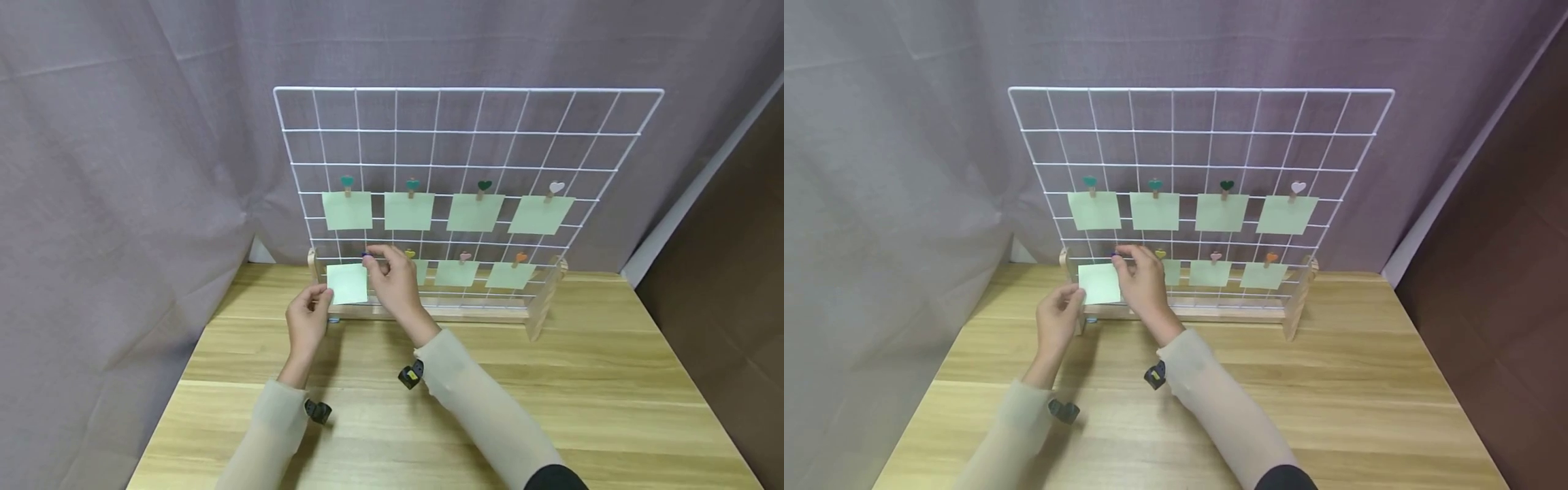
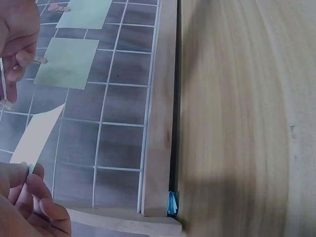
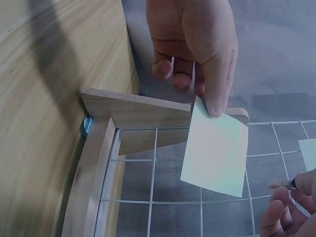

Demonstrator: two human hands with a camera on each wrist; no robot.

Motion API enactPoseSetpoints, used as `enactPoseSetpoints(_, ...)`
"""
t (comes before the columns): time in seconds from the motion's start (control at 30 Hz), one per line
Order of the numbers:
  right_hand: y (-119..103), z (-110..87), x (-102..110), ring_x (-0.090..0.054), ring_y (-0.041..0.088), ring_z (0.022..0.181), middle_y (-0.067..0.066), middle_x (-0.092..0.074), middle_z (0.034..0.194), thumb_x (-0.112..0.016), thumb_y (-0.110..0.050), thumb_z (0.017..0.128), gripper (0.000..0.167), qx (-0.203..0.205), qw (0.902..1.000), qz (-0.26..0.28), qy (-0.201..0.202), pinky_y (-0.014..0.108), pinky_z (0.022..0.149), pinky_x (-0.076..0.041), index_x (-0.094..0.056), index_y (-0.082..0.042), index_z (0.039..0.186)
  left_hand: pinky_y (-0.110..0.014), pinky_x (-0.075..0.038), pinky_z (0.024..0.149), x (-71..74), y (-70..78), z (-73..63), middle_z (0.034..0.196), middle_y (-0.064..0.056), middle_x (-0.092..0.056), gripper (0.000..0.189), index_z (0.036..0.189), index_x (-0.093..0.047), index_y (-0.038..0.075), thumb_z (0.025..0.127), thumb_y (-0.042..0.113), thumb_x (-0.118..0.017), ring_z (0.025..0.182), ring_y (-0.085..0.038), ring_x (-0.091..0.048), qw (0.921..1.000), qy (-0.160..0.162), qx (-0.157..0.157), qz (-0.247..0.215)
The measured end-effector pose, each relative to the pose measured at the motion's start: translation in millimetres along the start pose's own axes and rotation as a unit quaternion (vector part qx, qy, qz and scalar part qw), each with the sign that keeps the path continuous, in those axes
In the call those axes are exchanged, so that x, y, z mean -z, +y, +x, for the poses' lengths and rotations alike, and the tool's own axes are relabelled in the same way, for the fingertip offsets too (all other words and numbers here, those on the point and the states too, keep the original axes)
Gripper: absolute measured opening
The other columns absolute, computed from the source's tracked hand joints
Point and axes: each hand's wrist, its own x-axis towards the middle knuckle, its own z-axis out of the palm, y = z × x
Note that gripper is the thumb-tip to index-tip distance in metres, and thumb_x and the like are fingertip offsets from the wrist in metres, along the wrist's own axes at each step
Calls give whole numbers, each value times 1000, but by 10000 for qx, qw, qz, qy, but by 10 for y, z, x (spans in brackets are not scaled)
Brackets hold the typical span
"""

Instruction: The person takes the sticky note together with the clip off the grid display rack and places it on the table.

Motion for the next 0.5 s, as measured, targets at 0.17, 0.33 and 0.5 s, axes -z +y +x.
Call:
enactPoseSetpoints(0.17, 18, -49, 92, -42, 8, 54, 8, -63, 80, -70, -9, 101, 22, -33, 10000, 7, -70, 21, 51, -36, -73, 5, 118, -14, -45, 62, 11, 13, -32, 90, -21, -74, 12, 103, -77, -7, 96, 2, -74, 68, -4, -56, 10000, -17, 14, 87)
enactPoseSetpoints(0.33, 27, -96, 193, -39, 7, 51, 10, -72, 87, -70, -9, 101, 22, -171, 9996, -13, -202, 20, 47, -33, -74, 4, 118, -14, -45, 62, 29, 16, -85, 92, -22, -75, 14, 105, -76, -8, 96, 3, -75, 68, -3, -56, 10000, -18, 71, 37)
enactPoseSetpoints(0.5, 59, -158, 301, -40, 7, 51, 7, -64, 71, -70, -10, 102, 22, -367, 9990, 46, -232, 20, 44, -31, -75, 1, 120, -13, -41, 56, 40, 32, -138, 93, -23, -74, 14, 107, -75, -9, 97, 1, -74, 65, -3, -53, 9998, 21, 151, -82)
